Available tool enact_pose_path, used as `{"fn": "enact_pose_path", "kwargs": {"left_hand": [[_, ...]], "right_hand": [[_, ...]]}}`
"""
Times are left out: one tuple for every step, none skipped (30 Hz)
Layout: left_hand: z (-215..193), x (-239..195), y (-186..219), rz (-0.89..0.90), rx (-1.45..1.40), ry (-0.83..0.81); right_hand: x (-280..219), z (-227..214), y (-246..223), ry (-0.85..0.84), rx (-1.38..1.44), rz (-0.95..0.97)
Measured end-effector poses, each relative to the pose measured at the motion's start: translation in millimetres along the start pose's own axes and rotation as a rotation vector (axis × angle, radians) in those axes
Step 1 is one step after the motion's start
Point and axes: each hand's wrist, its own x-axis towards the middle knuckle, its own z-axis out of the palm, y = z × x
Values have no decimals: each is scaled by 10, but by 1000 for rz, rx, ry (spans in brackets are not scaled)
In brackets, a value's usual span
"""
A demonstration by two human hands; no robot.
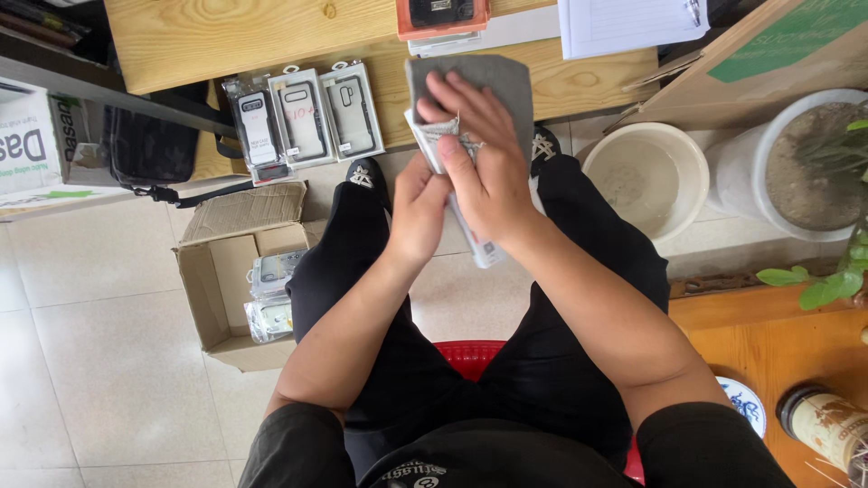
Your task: The person sits on a stool and folds a gray cloth. They then pick up a packaged phone case and wipe the plastic packaging with the cloth, cleaning the front and back surfaces before placing it back on the table.
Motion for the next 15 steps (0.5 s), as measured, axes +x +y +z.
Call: {"fn": "enact_pose_path", "kwargs": {"left_hand": [[-26, 4, 7, 1, -2, 1], [-55, 11, 11, 24, -88, 5], [-88, 17, 17, 45, -174, 11], [-102, 26, 25, 44, -175, 13], [-118, 31, 32, 22, -303, -3], [-137, 35, 38, 0, -431, -19], [-108, 27, 46, -2, -432, -16], [-82, 17, 55, 31, -593, -73], [-57, 12, 67, 67, -755, -129], [-36, -9, 5, 69, -757, -126], [-12, -20, -54, 49, -795, -170], [12, -31, -114, 29, -833, -213], [5, -32, -117, 31, -836, -207], [-1, -33, -122, 12, -837, -211], [-7, -38, -128, -10, -836, -217]], "right_hand": [[-2, -14, 46, -1, -1, -1], [-1, -23, 93, -8, -32, 12], [2, -29, 140, -17, -63, 25], [11, -55, 114, -19, -63, 25], [17, -77, 87, -9, 22, 65], [23, -98, 60, 1, 107, 106], [13, -78, 56, -2, 108, 107], [3, -56, 50, 17, 128, 77], [-1, -35, 44, 35, 148, 44], [-39, 23, 56, 32, 148, 43], [-68, 77, 72, 26, 79, 2], [-96, 133, 89, 21, 11, -38], [-89, 123, 50, 13, 11, -41], [-83, 114, 12, -2, 18, -66], [-82, 106, -26, -15, 25, -88]]}}
